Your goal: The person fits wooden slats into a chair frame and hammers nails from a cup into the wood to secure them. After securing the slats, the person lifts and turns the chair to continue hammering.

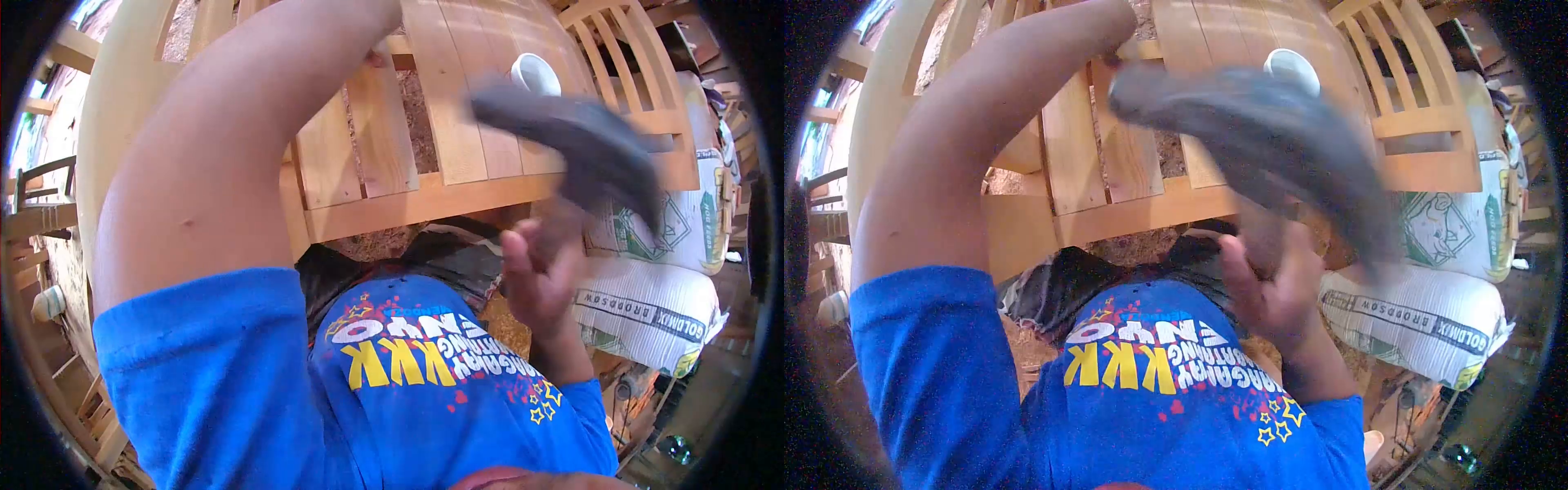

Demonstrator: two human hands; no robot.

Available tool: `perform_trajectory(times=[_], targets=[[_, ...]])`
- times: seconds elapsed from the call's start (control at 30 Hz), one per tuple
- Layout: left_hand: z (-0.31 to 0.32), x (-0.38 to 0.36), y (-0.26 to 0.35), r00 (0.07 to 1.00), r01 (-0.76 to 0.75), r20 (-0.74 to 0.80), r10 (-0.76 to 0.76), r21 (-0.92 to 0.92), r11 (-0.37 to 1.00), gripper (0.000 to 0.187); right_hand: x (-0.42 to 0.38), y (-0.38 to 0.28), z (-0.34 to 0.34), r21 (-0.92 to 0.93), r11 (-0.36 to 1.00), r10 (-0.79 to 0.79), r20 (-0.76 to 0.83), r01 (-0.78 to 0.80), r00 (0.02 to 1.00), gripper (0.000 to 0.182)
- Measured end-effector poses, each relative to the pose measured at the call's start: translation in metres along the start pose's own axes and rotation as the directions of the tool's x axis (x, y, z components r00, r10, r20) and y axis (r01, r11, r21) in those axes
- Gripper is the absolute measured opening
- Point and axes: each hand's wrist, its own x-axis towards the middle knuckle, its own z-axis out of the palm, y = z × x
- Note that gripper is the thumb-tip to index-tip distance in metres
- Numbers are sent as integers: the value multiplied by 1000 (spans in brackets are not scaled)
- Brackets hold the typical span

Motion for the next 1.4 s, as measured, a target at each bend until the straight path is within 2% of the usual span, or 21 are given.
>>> perform_trajectory(times=[0.1,0.2,0.27,0.33,0.4,0.43,0.53,0.6,0.63,0.67,0.7,0.8,0.9,0.93,1.0,1.03,1.13,1.23,1.27,1.33,1.4], targets=[[-1,1,-1,1000,-4,2,4,3,1000,83,-4,5,-9,217,976,-28,-8,29,1000,15],[-2,2,1,1000,-11,9,11,4,1000,83,5,44,10,-216,963,-131,151,162,980,19],[-3,6,4,1000,-27,15,27,34,999,83,0,45,16,-374,924,204,320,-75,925,20],[-5,5,1,1000,-21,24,20,43,999,83,7,34,13,-269,962,10,179,39,984,18],[-4,9,2,999,-27,34,26,53,998,83,6,7,7,-165,966,-198,18,198,980,14],[-5,9,2,999,-28,39,25,58,998,83,2,3,7,-145,977,-171,-86,157,982,11],[-5,10,1,998,-31,51,27,67,997,83,1,17,3,15,957,-289,-63,290,955,12],[-5,11,1,998,-31,59,26,74,997,83,2,39,11,-197,965,-149,135,174,980,12],[-5,11,1,997,-32,67,27,78,996,83,5,42,15,-336,941,52,262,40,964,12],[-6,13,1,997,-39,72,32,89,995,83,4,45,17,-479,874,270,347,-78,898,12],[-8,14,2,997,-42,71,35,108,993,83,3,50,18,-358,919,293,339,-165,894,14],[-5,20,-2,994,-34,106,22,116,993,83,-3,38,18,-128,986,135,201,-111,970,28],[-3,28,-4,990,-38,143,15,157,987,83,-4,42,17,-160,976,-123,145,146,982,28],[-3,33,-5,986,-52,162,23,178,983,83,-1,43,14,-259,964,7,251,60,968,28],[5,38,-6,981,-65,195,22,216,974,83,8,42,9,-461,885,286,411,-73,866,28],[8,41,-7,977,-69,211,19,233,970,83,5,50,7,-431,899,261,390,-76,883,28],[21,50,-13,964,-63,264,5,211,975,84,2,54,2,-136,957,284,274,-255,919,30],[20,47,-14,964,-54,265,5,178,983,87,0,81,-5,-54,994,92,-34,-94,995,28],[16,45,-14,965,-48,263,3,167,985,88,3,84,-13,106,970,226,-52,-220,973,27],[14,54,-17,975,-1,219,-22,102,995,85,12,85,-32,413,807,467,-8,-422,884,24],[26,72,-19,986,52,157,-62,72,996,84,22,93,-46,504,757,511,-60,-416,857,20]])
